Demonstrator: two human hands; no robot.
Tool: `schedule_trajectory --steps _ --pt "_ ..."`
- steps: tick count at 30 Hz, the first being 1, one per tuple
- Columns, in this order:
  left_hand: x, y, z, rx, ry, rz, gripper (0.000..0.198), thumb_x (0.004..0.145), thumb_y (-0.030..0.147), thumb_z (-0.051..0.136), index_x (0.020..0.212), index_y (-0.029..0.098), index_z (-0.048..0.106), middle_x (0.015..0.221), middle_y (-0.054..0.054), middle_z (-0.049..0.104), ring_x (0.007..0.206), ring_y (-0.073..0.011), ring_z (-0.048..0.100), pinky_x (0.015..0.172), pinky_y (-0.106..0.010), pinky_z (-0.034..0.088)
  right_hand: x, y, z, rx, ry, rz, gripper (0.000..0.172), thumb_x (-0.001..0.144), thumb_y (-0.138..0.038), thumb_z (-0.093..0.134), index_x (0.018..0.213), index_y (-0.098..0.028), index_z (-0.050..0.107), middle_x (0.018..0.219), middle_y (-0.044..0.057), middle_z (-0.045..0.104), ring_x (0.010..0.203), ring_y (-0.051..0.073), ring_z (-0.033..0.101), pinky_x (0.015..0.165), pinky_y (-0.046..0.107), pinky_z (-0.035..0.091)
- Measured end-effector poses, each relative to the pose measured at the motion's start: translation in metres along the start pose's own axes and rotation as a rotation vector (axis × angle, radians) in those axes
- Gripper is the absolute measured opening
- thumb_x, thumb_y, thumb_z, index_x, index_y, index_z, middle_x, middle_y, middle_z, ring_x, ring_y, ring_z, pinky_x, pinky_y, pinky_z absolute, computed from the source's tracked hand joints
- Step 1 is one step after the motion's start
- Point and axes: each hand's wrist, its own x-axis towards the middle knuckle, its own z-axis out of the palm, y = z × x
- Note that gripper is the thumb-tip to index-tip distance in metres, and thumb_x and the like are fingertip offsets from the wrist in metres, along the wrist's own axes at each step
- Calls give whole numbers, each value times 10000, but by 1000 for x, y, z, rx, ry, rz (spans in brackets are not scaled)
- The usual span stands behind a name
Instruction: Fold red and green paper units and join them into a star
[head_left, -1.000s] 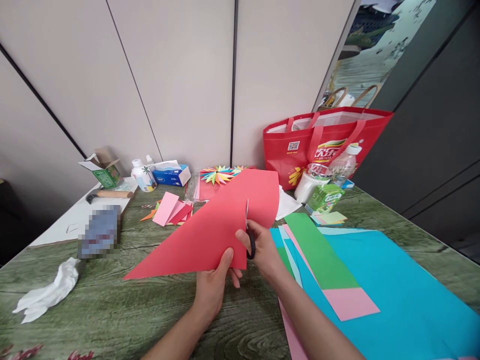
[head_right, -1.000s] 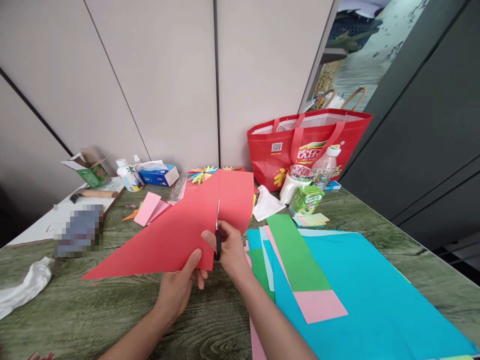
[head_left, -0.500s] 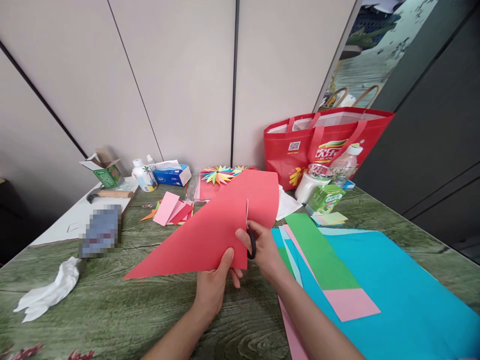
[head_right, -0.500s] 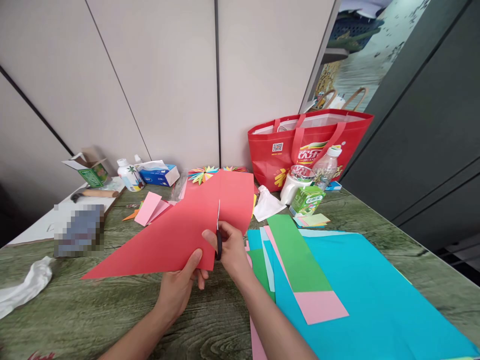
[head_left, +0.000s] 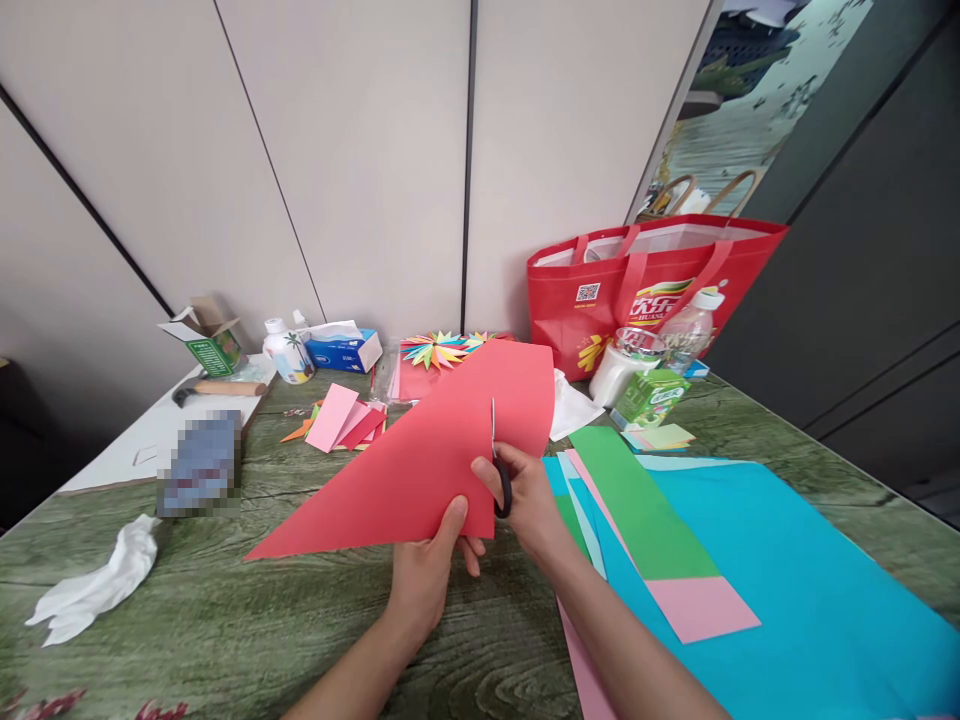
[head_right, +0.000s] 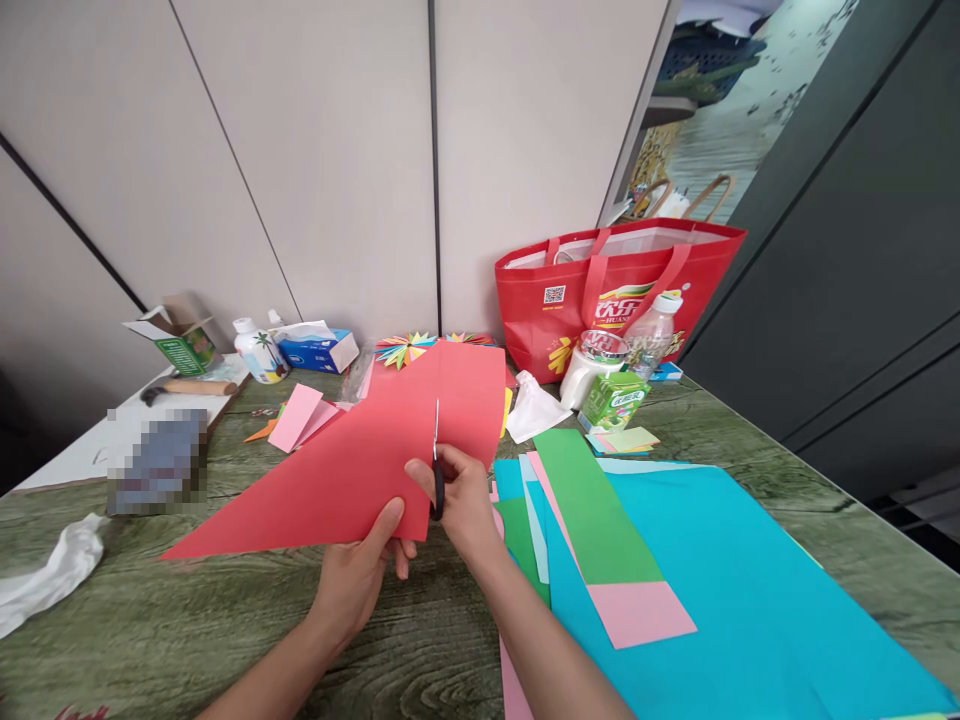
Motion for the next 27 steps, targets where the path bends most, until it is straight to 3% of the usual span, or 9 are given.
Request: schedule_trajectory --steps 10,27 --pt "-2 -1 2 16 -17 -5 310 709 395 621 563 127 569 431 -2 562 329 -93 464 358 -219 373 2 1 -3 18 39 -40 304 700 -437 642 819 -159 610 686 10 621 578 125 509 539 243 404" --pt "-2 -2 2 18 -19 -7 309 705 401 623 573 126 572 435 -6 566 330 -97 469 361 -220 374 3 5 -4 4 55 -37 301 723 -454 609 759 -156 595 644 1 585 526 105 469 469 224 381"
